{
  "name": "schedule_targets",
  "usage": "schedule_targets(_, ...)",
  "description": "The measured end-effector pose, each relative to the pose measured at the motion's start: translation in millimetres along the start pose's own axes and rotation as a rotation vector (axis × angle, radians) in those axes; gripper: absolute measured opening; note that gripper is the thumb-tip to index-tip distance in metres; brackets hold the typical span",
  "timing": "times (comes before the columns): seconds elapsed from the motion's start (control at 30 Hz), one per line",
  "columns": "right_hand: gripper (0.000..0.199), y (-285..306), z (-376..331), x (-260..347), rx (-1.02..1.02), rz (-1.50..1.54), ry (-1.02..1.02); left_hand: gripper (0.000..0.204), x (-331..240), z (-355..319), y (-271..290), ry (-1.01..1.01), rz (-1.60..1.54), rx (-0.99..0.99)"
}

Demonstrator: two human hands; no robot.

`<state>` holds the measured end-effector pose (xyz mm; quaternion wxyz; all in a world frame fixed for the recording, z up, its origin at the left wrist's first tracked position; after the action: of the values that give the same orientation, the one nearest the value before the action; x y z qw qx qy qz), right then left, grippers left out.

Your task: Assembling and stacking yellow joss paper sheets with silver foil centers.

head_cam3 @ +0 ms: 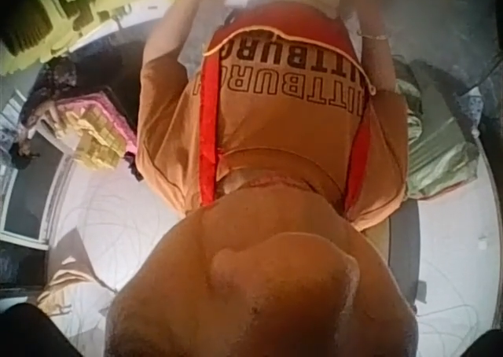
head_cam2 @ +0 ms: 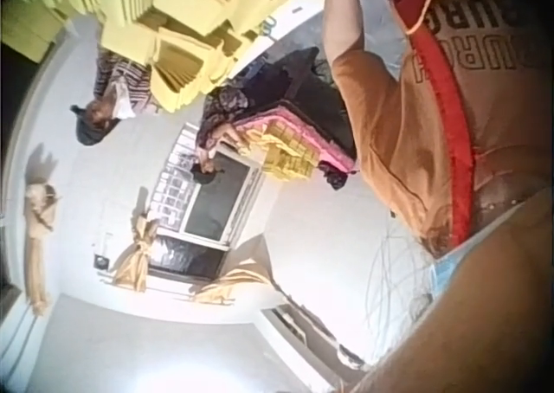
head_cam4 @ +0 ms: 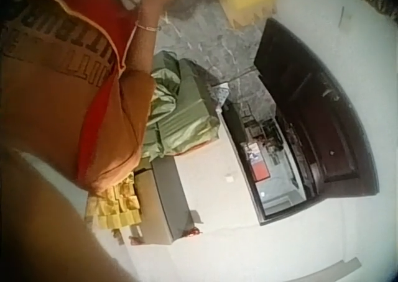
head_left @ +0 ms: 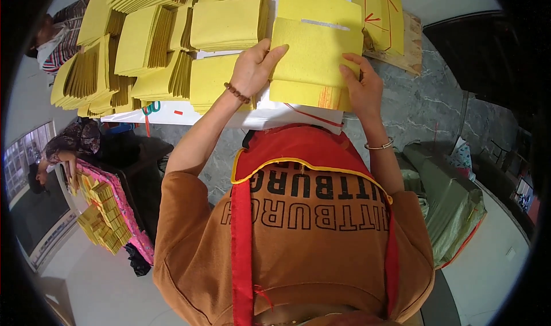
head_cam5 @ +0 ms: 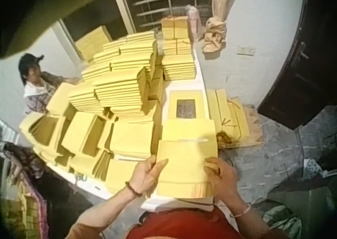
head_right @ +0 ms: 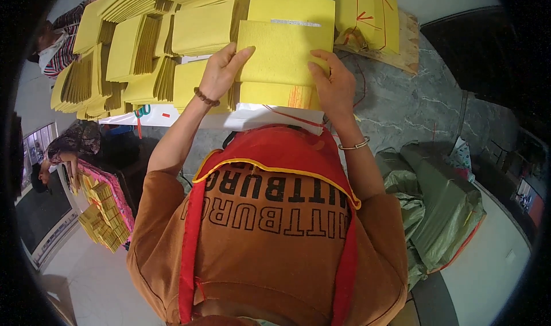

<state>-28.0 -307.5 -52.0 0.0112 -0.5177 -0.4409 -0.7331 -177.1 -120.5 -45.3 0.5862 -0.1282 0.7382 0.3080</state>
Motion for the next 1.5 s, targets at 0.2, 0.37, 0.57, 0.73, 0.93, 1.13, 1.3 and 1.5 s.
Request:
schedule_targets(0.2, 0.024, -4, 3, -5, 0.019, 0.037, -0.023, 0.032, 10, -12, -6, 0.109, -0.435, 0.000)
schedule_targets(0.37, 0.024, -3, 6, -2, 0.018, 0.006, -0.038, 0.033, 12, -10, -8, 0.154, -0.356, -0.077)
schedule_targets(0.57, 0.023, -6, 6, -3, 0.003, -0.024, -0.073, 0.033, 16, -6, -10, 0.195, -0.383, -0.121)
schedule_targets(0.73, 0.022, -7, 6, -6, -0.029, -0.025, -0.051, 0.015, 1, -12, -9, 0.078, -0.413, -0.259)
schedule_targets(0.93, 0.024, -6, 8, -4, 0.024, -0.090, -0.116, 0.039, -40, -26, -29, -0.726, 0.462, -0.086)
schedule_targets(1.13, 0.023, -4, 10, 0, -0.011, -0.091, -0.061, 0.066, -34, -28, -63, -0.665, 0.724, 0.289)
schedule_targets(1.3, 0.023, -4, 11, 2, 0.005, -0.123, -0.037, 0.074, -28, -26, -68, -0.615, 0.803, 0.299)
schedule_targets(1.5, 0.026, -5, -1, 2, -0.023, -0.113, -0.016, 0.078, -24, -29, -71, -0.612, 0.838, 0.302)
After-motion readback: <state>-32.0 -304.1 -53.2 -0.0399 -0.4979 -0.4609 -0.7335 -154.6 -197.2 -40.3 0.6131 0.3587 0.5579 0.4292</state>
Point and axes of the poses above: each hand's wrist, its own z-axis towards the middle knuckle, its own y-axis out of the back of the hand, x = y × z, the point moved 2 cm from there along z, towards the middle knuckle, and after that the axes turned 14 degrees about -z, right-handed, at the moved point
